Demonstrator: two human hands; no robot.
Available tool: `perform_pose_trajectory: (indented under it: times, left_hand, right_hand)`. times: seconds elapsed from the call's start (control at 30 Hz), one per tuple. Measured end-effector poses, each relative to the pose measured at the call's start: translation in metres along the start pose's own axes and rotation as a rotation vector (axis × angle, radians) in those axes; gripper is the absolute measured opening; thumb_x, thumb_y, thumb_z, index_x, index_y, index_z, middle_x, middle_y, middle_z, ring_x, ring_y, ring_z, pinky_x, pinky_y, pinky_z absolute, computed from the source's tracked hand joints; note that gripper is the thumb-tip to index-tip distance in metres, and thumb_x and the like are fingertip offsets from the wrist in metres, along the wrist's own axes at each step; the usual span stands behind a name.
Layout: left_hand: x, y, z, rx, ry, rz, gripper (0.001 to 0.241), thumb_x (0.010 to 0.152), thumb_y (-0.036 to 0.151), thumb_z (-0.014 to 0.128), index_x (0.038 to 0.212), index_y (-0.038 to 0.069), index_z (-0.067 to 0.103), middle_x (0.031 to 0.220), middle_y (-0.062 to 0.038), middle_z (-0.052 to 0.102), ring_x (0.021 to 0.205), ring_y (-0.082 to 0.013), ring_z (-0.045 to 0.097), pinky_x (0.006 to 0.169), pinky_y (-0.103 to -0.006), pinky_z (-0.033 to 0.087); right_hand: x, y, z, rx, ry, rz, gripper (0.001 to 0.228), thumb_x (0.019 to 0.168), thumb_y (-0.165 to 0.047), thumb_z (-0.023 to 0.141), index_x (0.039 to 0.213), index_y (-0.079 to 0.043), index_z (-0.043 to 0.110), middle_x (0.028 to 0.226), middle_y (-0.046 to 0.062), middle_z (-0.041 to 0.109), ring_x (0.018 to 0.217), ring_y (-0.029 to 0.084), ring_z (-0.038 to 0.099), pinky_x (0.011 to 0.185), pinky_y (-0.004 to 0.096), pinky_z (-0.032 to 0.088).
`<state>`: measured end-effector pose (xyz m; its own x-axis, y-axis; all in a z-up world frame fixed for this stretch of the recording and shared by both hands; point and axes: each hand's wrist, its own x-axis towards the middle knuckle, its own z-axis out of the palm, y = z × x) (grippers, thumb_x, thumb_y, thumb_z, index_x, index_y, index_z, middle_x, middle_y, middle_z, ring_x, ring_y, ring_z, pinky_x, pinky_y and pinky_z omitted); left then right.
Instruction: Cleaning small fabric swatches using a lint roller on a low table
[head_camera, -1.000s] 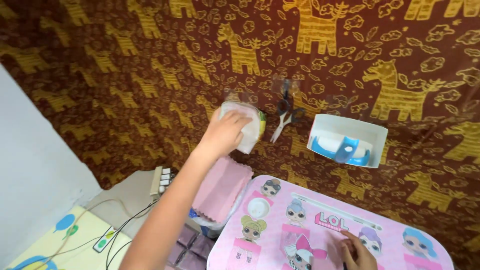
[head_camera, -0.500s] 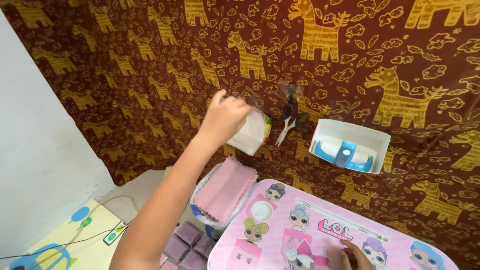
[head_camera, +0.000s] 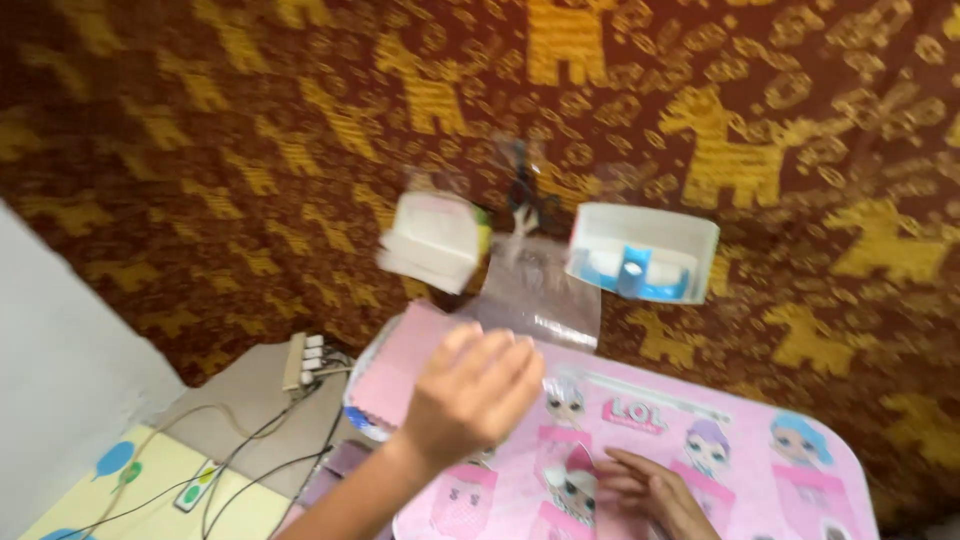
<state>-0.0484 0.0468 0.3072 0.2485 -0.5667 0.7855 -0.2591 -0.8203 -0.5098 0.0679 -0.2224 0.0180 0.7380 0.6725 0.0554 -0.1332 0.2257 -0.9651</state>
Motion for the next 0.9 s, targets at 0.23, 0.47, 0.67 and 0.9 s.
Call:
perform_pose_trajectory:
  times: [0.23, 0.47, 0.67, 0.9]
  left_hand:
    - [-0.057, 0.096, 0.047, -0.186, -0.031, -0.091, 0.015, 0.103, 0.009, 0.061, 0.091, 0.012, 0.070, 0.096, -0.002, 0.070, 0.087, -0.0177, 0.069, 0.081, -0.0349, 0.055]
    - [-0.131, 0.190, 0.086, -0.488, -0.164, -0.262, 0.013, 0.100, 0.001, 0.060, 0.094, 0.005, 0.070, 0.100, -0.008, 0.072, 0.088, -0.0261, 0.067, 0.078, -0.0393, 0.055]
    - [-0.171, 0.226, 0.095, -0.703, -0.378, -0.421, 0.028, 0.091, 0.030, 0.070, 0.111, 0.011, 0.070, 0.114, -0.007, 0.072, 0.103, -0.0286, 0.064, 0.089, -0.0447, 0.046]
    - [-0.167, 0.195, 0.106, -0.947, -0.417, -1.339, 0.060, 0.096, 0.026, 0.064, 0.149, 0.008, 0.043, 0.150, -0.015, 0.052, 0.141, -0.0302, 0.049, 0.114, -0.0421, 0.040]
  right_hand:
    - [0.000, -0.011, 0.017, 0.280, -0.378, -0.203, 0.102, 0.097, -0.066, 0.075, 0.158, -0.001, 0.027, 0.167, 0.024, 0.021, 0.148, 0.045, 0.040, 0.121, 0.057, 0.031]
    - [0.001, -0.039, 0.024, 0.145, 0.020, 0.132, 0.071, 0.090, -0.037, 0.066, 0.149, -0.003, 0.044, 0.144, 0.025, 0.063, 0.134, 0.035, 0.061, 0.110, 0.045, 0.049]
    - [0.008, -0.016, 0.004, 0.333, 0.113, 0.249, 0.054, 0.099, -0.028, 0.051, 0.140, 0.007, 0.053, 0.133, 0.034, 0.066, 0.123, 0.044, 0.066, 0.106, 0.052, 0.055]
    - [0.004, -0.013, -0.003, 0.362, -0.116, 0.240, 0.056, 0.101, -0.028, 0.051, 0.145, 0.008, 0.048, 0.145, 0.030, 0.056, 0.130, 0.041, 0.060, 0.113, 0.050, 0.049]
